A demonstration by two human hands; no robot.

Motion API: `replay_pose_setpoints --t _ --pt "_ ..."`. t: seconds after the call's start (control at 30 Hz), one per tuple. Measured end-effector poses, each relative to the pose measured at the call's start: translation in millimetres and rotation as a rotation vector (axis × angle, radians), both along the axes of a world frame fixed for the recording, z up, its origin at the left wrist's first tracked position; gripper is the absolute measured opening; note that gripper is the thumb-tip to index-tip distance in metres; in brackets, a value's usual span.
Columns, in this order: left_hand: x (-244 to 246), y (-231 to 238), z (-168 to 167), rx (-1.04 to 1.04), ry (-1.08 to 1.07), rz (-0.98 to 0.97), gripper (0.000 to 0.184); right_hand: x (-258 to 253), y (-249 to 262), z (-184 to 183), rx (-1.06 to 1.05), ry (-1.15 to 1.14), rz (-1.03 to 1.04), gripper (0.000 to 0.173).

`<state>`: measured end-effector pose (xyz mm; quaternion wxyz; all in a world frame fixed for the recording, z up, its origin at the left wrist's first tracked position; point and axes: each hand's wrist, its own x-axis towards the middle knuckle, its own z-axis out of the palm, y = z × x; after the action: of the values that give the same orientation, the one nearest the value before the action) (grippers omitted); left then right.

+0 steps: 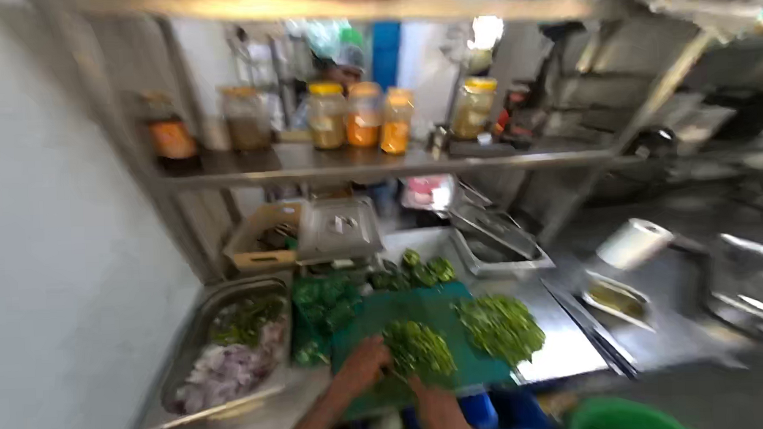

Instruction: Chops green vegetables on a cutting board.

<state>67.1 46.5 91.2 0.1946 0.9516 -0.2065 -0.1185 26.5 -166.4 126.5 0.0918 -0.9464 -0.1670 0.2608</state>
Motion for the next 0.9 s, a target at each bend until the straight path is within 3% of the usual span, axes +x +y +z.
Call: replay_pose_setpoints --t 0.1,0.23,0.3,0.4,0.5,0.6,0.73,0.9 --pt "4.1 -21.4 -4.8 -0.03 -0.011 0.047 0.035 8.5 -37.9 6.6 0.073 -0.003 -0.1 0.045" --pt "-9.2 -7.3 -9.4 0.006 -0.282 0.153 0.098 15.7 -52.6 6.0 0.166 -0.024 -0.148 0.038" --pt "-5.2 -14.1 -5.3 0.009 -0.295 0.102 0.107 14.4 -75.9 3.4 0.217 -0.031 -0.263 0.037" --pt "9.6 -26.3 -7.5 0.034 -0.152 -0.05 0.098 10.5 -115.0 -7.2 0.279 -0.07 -0.416 0.037" --pt "17.7 -20.5 -15.0 0.083 -0.051 -0.162 0.071 6.5 -127.9 -17.3 0.338 -0.114 -0.455 0.035" --pt "19.4 -14.7 -15.5 0.035 -0.019 -0.171 0.055 4.2 -127.0 -18.9 0.42 -0.074 -0.495 0.031" --pt "15.1 -23.9 -21.9 -0.014 0.048 -0.005 0.046 -0.8 -123.5 -27.4 0.574 0.066 -0.559 0.035" --pt "-6.1 -42.4 -36.2 -0.127 -0.033 0.378 0.047 7.9 -103.1 -32.1 0.543 0.052 -0.458 0.032"
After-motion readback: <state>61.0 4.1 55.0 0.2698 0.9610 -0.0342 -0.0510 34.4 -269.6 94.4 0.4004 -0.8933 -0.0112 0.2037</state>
